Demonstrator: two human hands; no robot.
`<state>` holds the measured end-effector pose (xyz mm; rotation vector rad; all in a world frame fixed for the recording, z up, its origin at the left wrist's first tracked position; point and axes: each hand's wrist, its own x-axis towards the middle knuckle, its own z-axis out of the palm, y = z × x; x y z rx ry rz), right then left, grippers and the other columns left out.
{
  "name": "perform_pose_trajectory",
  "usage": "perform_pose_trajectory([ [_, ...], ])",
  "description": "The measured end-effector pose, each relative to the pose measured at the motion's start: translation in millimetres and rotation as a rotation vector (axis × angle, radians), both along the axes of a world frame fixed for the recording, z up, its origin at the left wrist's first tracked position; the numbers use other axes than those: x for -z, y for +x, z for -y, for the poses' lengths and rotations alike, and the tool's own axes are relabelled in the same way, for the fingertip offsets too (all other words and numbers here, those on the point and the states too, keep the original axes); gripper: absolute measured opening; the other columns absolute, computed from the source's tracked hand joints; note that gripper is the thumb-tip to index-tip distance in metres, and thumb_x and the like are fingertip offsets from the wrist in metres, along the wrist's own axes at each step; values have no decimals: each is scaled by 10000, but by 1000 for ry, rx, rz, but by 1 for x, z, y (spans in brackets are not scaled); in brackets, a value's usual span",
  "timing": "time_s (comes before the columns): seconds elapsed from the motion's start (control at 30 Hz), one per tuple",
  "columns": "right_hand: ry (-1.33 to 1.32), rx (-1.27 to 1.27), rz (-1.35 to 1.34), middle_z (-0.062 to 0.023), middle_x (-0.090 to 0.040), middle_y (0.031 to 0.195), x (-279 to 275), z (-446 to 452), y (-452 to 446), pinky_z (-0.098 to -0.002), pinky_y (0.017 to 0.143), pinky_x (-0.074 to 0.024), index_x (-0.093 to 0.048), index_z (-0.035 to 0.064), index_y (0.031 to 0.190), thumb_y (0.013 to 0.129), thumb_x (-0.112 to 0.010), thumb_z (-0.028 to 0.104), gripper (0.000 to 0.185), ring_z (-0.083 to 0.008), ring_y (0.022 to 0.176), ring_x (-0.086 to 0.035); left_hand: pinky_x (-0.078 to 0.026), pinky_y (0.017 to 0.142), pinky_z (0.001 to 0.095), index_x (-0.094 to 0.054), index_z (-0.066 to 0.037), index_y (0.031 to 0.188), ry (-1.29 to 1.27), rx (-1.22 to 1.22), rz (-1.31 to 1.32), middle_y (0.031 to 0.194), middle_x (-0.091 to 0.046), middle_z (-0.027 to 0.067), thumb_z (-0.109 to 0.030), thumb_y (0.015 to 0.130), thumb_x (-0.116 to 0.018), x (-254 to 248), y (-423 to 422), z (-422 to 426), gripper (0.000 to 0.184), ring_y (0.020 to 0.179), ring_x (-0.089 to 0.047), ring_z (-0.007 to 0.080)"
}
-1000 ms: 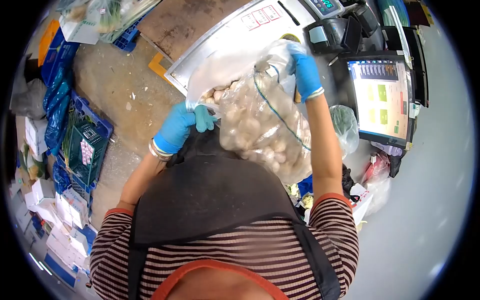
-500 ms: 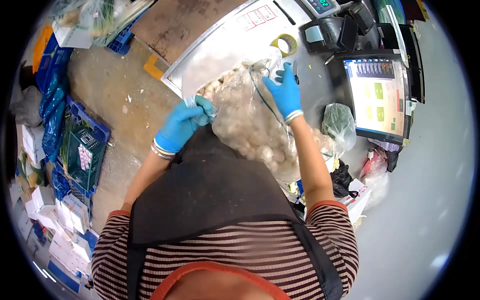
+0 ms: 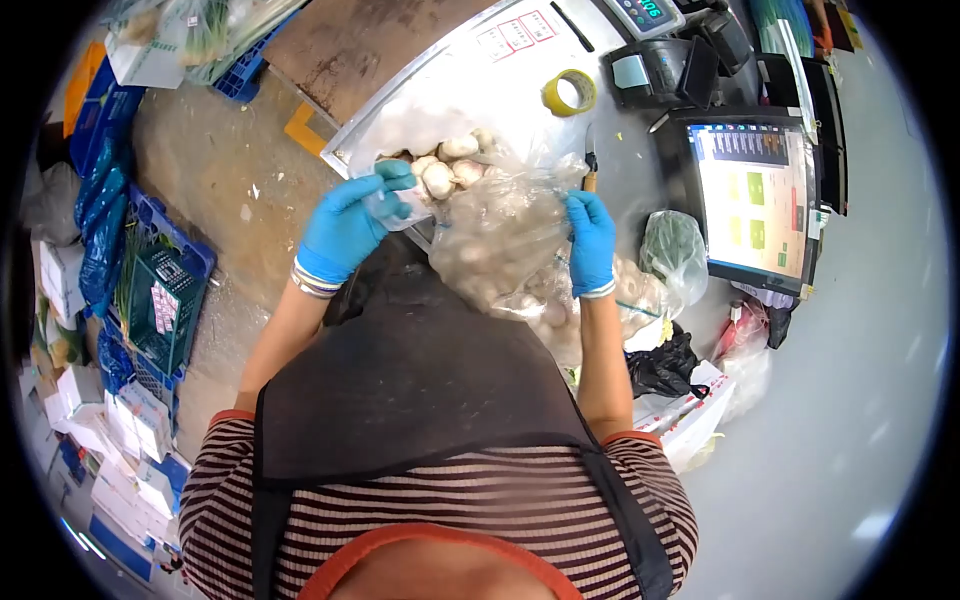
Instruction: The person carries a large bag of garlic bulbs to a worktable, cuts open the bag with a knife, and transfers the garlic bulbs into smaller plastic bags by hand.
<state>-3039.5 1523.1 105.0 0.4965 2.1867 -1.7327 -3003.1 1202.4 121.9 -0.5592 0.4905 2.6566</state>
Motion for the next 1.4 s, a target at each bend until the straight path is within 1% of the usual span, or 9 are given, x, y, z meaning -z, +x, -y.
perform_pose_trajectory([
  [0.2, -429, 255, -26, -7, -588, 923, 2, -22, 41, -254, 773, -458, -583, 48, 1037, 993, -454, 162, 177, -103, 831, -540, -438, 995, 328, -464, 40, 1303, -486, 215, -223, 1032, -636, 105, -162, 898, -549, -13, 1, -9, 461, 999, -602, 173],
  [0.23, -648, 157, -32, -54, -586, 1189, 8, -42, 46, -292, 998, -422, -564, 34, 1160, 989, -483, 187, 243, -153, 1063, -558, -459, 921, 300, -473, 33, 1304, -350, 171, -230, 912, -630, 60, -190, 928, -523, -11, 4, -3, 440, 924, -597, 146],
  [0.37, -525, 203, -107, -89, -576, 1223, 31, -55, 47, -332, 1030, -406, -540, 4, 1221, 1001, -455, 173, 290, -202, 1132, -543, -421, 694, 231, -444, 62, 1321, -327, 243, -147, 666, -467, -45, -199, 974, -458, -19, 5, 3, 435, 636, -473, 68],
  [0.47, -772, 402, 43, -67, -566, 1184, -11, -15, 27, -295, 970, -427, -543, 14, 1169, 992, -440, 134, 238, -163, 1084, -540, -348, 587, 208, -451, 83, 1307, -194, 219, -121, 591, -327, -78, -197, 992, -424, -26, -5, 11, 422, 513, -333, 39],
  [0.53, -401, 157, -144, -24, -587, 1034, -9, -8, 20, -254, 859, -436, -569, 44, 1111, 985, -485, 171, 198, -111, 946, -542, -321, 557, 205, -463, 94, 1292, -68, 138, -126, 577, -272, -85, -193, 991, -426, -31, -9, 16, 417, 477, -271, 30],
  [0.63, -59, -70, -196, 26, -550, 869, 23, -1, -12, -229, 729, -418, -585, 87, 1031, 974, -517, 187, 134, -75, 786, -502, -441, 670, 231, -504, 59, 1268, -192, 130, -151, 675, -487, -16, -152, 956, -470, 0, 3, 4, 378, 623, -486, 80],
  [0.8, -686, 25, 127, 63, -475, 775, 28, 4, -24, -227, 635, -389, -573, 133, 919, 971, -527, 198, 95, -51, 682, -435, -494, 729, 264, -525, 23, 1266, -394, 2, -99, 753, -598, 31, -137, 941, -490, 8, 15, -9, 364, 723, -581, 111],
  [1.13, -566, -60, 51, -22, -604, 1009, 63, -71, -13, -296, 895, -444, -597, 43, 1042, 987, -505, 218, 205, -120, 944, -558, -461, 657, 239, -372, 154, 1324, 137, -38, -44, 651, -383, -20, -94, 943, -476, -54, -34, 13, 466, 503, -341, 74],
  [1.4, -720, 192, 77, -40, -605, 1024, 54, -55, -3, -321, 943, -434, -600, 19, 1042, 987, -498, 191, 207, -146, 986, -556, -376, 652, 256, -259, 138, 1305, 635, -55, -217, 799, -387, 48, -32, 931, -444, -111, -90, 39, 451, 613, -391, 112],
])
